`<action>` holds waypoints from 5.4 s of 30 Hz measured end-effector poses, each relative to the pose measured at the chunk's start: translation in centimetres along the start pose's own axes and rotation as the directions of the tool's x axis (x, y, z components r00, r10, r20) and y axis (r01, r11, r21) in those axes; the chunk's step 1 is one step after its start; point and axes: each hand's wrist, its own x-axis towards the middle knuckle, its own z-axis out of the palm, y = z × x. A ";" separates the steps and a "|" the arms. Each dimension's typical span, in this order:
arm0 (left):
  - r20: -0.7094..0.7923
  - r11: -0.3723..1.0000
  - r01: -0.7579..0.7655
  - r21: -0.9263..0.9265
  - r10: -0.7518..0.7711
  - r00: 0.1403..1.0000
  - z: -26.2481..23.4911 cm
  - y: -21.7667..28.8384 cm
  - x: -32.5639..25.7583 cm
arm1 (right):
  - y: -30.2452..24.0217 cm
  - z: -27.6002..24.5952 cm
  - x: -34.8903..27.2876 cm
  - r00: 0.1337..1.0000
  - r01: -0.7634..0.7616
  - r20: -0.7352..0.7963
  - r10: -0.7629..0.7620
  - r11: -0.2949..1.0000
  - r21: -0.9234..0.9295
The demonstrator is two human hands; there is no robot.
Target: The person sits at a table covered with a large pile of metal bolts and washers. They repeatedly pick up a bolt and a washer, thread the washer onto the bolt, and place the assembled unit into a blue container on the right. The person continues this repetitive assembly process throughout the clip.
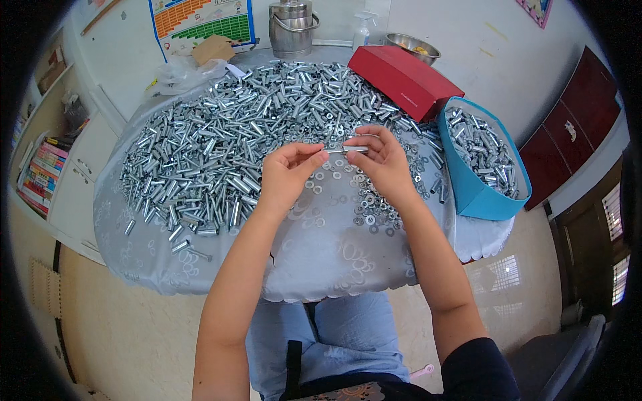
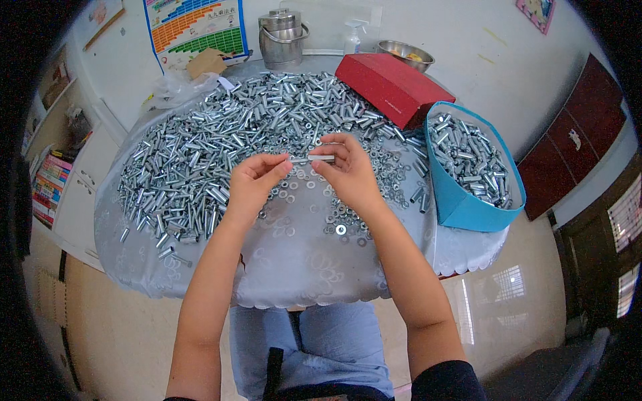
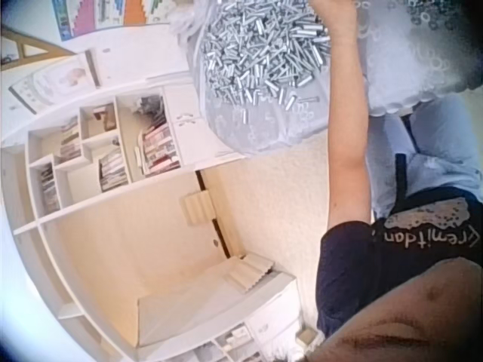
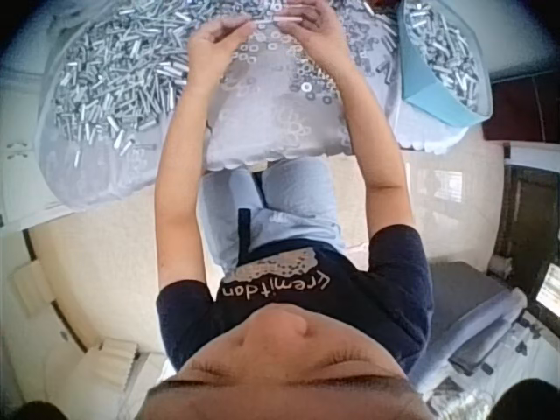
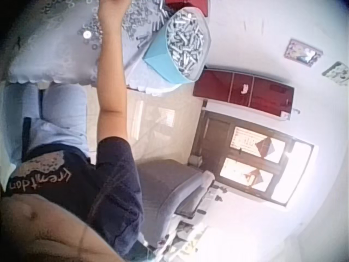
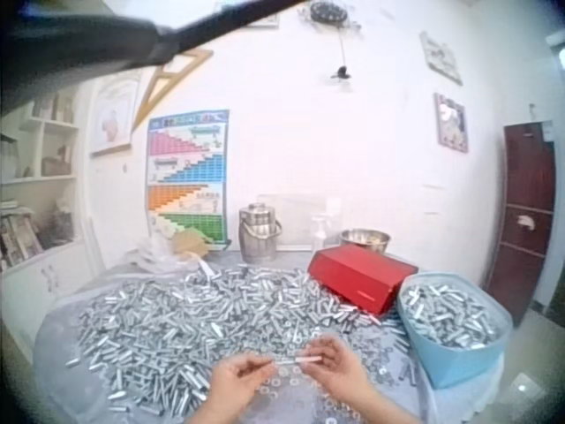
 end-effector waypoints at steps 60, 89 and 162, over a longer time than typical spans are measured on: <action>-0.001 0.804 0.370 -0.466 -0.418 0.908 -0.9 0.5 0.3 | 0.7 1.8 -1.9 0.762 0.391 0.642 0.088 0.727 -0.565; 0.043 0.801 0.416 -0.430 -0.442 0.896 -0.8 0.7 0.2 | 0.2 2.4 -2.5 0.717 0.383 0.675 0.174 0.711 -0.590; 0.419 0.744 0.538 -0.397 -0.375 0.827 -0.8 0.9 -0.3 | -3.3 0.7 -2.1 0.914 -0.042 0.375 0.155 0.955 -0.294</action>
